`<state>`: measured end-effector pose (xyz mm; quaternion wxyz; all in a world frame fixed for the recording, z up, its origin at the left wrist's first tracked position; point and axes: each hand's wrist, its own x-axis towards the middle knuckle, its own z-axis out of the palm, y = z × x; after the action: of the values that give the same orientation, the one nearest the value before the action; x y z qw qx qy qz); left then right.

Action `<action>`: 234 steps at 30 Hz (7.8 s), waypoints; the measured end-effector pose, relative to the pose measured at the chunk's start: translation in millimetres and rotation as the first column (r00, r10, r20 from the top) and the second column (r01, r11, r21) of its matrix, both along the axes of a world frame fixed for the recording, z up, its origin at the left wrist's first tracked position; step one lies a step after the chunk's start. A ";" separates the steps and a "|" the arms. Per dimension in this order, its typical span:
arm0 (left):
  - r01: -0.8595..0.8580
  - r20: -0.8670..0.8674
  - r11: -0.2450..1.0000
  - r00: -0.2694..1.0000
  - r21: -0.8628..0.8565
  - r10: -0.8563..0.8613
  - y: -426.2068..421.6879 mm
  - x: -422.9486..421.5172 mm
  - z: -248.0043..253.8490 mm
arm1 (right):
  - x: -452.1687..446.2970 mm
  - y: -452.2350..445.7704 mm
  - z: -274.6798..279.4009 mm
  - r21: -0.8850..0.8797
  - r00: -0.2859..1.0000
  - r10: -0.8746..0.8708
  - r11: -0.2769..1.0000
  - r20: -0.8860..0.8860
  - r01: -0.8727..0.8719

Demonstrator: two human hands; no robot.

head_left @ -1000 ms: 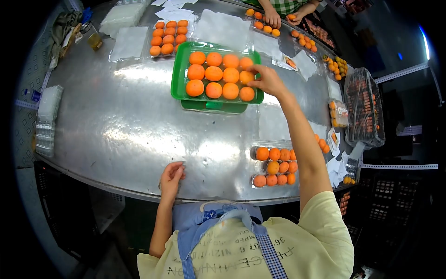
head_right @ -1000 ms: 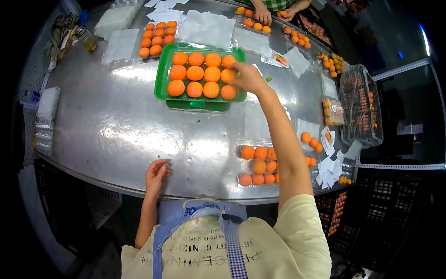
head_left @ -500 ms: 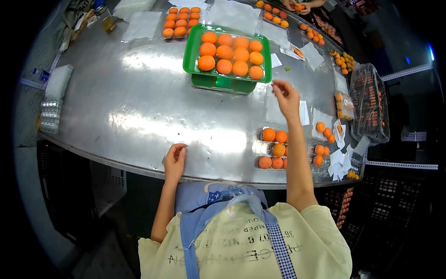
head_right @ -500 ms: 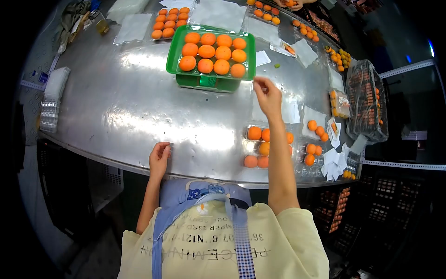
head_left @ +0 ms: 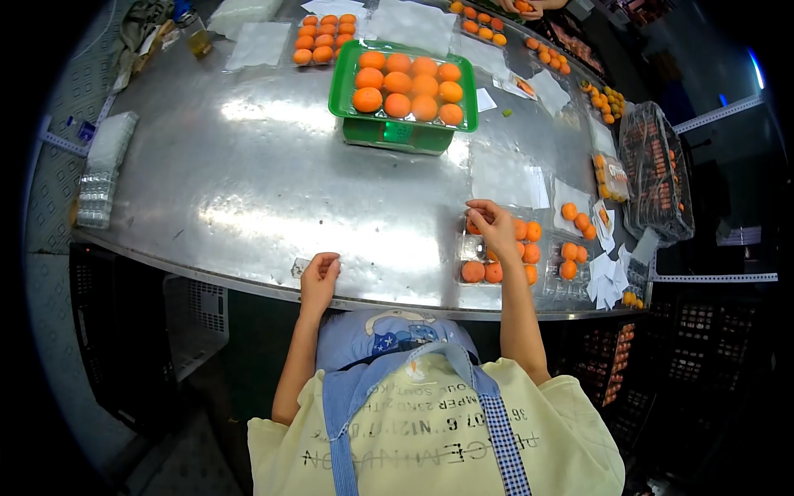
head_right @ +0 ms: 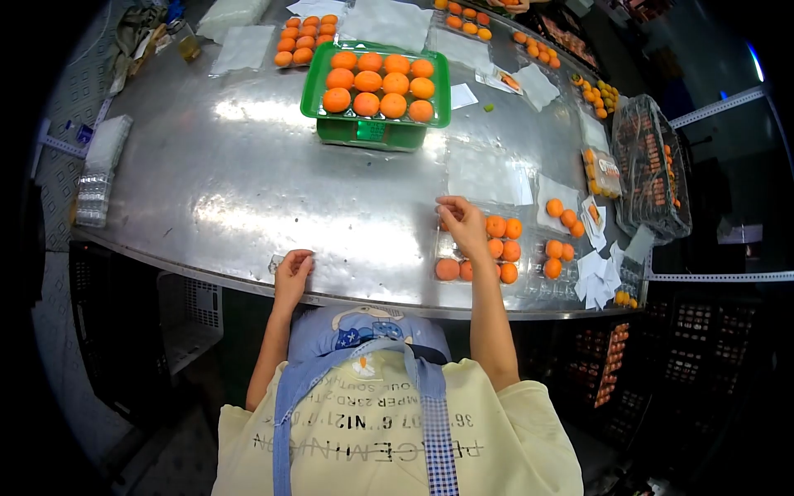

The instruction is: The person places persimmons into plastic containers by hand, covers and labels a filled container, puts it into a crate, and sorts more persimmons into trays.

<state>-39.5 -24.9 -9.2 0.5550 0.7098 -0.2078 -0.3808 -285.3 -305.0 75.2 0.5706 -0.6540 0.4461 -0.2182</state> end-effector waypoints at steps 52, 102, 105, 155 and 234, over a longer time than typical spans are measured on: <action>-0.289 -0.224 0.930 0.914 0.226 0.339 -55.1 32.5 17.3 | 202.2 -209.5 107.5 -0.956 0.929 0.272 0.080 -0.252 -0.282; -0.316 -0.180 0.934 0.921 0.168 0.344 -58.4 29.8 20.0 | 253.4 -350.5 19.4 -0.575 0.956 -0.228 0.814 -0.186 0.083; -0.301 -0.245 0.933 0.906 0.198 0.345 -58.9 34.8 23.9 | 242.9 -341.4 26.4 -0.723 0.941 -0.321 0.675 -0.106 0.149; 0.227 0.908 0.921 0.207 0.317 -0.364 -320.3 105.7 152.1 | 242.7 -340.9 26.4 -0.180 0.998 -0.050 0.982 0.045 0.057; -0.170 -0.495 0.946 0.869 -0.276 0.012 -290.2 142.7 210.1 | 188.2 -100.2 109.3 -0.816 0.929 0.328 0.576 0.169 -0.055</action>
<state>103.2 -315.1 200.9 0.7115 0.5037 -0.0847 -0.4825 -97.0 -405.2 184.4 0.2986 -0.8426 0.1336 -0.4279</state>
